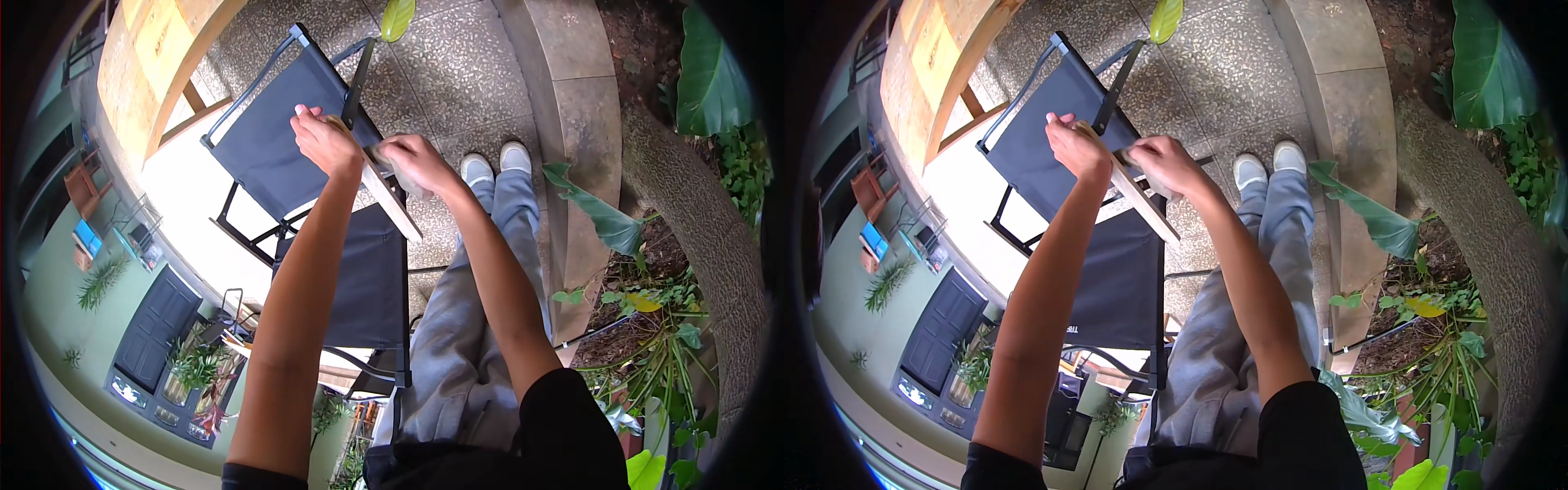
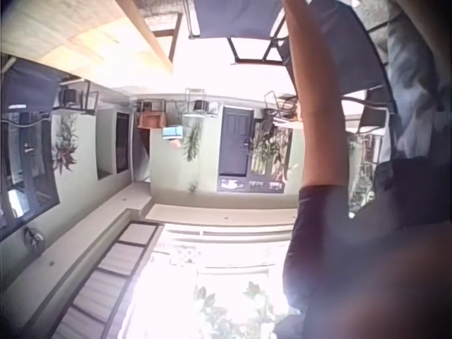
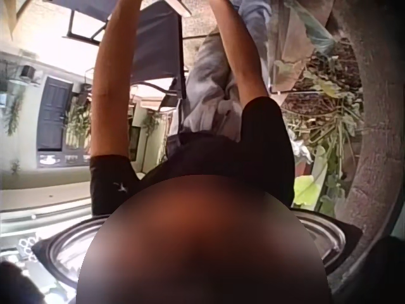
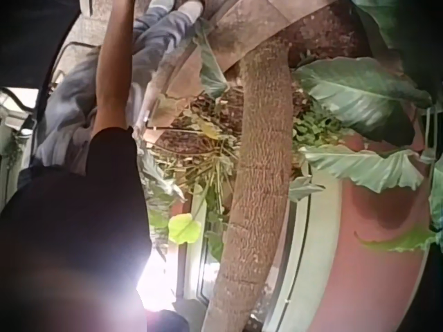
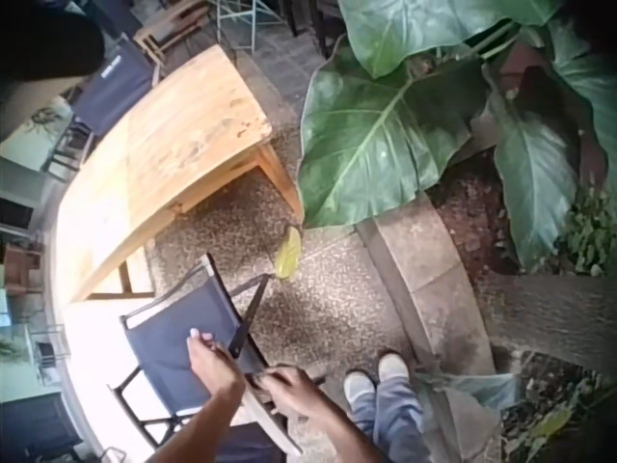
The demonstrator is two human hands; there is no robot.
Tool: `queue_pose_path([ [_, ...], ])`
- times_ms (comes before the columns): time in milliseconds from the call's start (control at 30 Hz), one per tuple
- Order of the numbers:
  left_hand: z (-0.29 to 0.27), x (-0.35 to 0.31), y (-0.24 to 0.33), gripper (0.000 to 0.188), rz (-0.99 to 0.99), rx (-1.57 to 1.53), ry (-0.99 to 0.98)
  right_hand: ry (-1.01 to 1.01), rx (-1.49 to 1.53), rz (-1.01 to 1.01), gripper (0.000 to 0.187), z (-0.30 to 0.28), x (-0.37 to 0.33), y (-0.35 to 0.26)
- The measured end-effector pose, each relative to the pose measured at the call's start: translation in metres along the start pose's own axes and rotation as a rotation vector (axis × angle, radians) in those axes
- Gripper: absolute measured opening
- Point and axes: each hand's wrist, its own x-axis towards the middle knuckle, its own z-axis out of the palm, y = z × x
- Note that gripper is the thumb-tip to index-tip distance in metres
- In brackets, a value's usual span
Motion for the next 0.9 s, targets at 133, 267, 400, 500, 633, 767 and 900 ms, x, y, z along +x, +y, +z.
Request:
queue_pose_path([
  [133,0.000,0.002,-0.002,0.054,0.011,0.017,-0.006,0.119,0.250,-0.300,0.024,0.012,-0.006,-0.031],
  [267,0.003,0.005,-0.006,0.054,0.104,0.037,0.039,0.017,0.342,-0.388,0.029,0.024,0.010,-0.024],
  [400,0.000,0.000,0.003,0.057,-0.013,0.014,-0.025,-0.125,0.394,-0.260,0.031,0.012,0.000,0.000],
  [500,-0.001,0.000,0.004,0.057,-0.058,-0.027,-0.047,-0.175,0.339,-0.128,0.034,0.001,-0.007,0.011],
  [633,-0.001,0.002,-0.001,0.058,-0.015,-0.005,-0.019,-0.113,0.228,0.047,0.033,-0.007,-0.005,0.001],
  [767,-0.001,0.002,-0.001,0.058,0.013,0.034,-0.018,-0.082,0.414,-0.220,0.041,0.009,0.010,-0.029],
  [900,0.000,0.002,-0.001,0.053,0.003,-0.008,-0.008,-0.193,0.480,-0.246,0.043,0.011,0.018,-0.018],
])
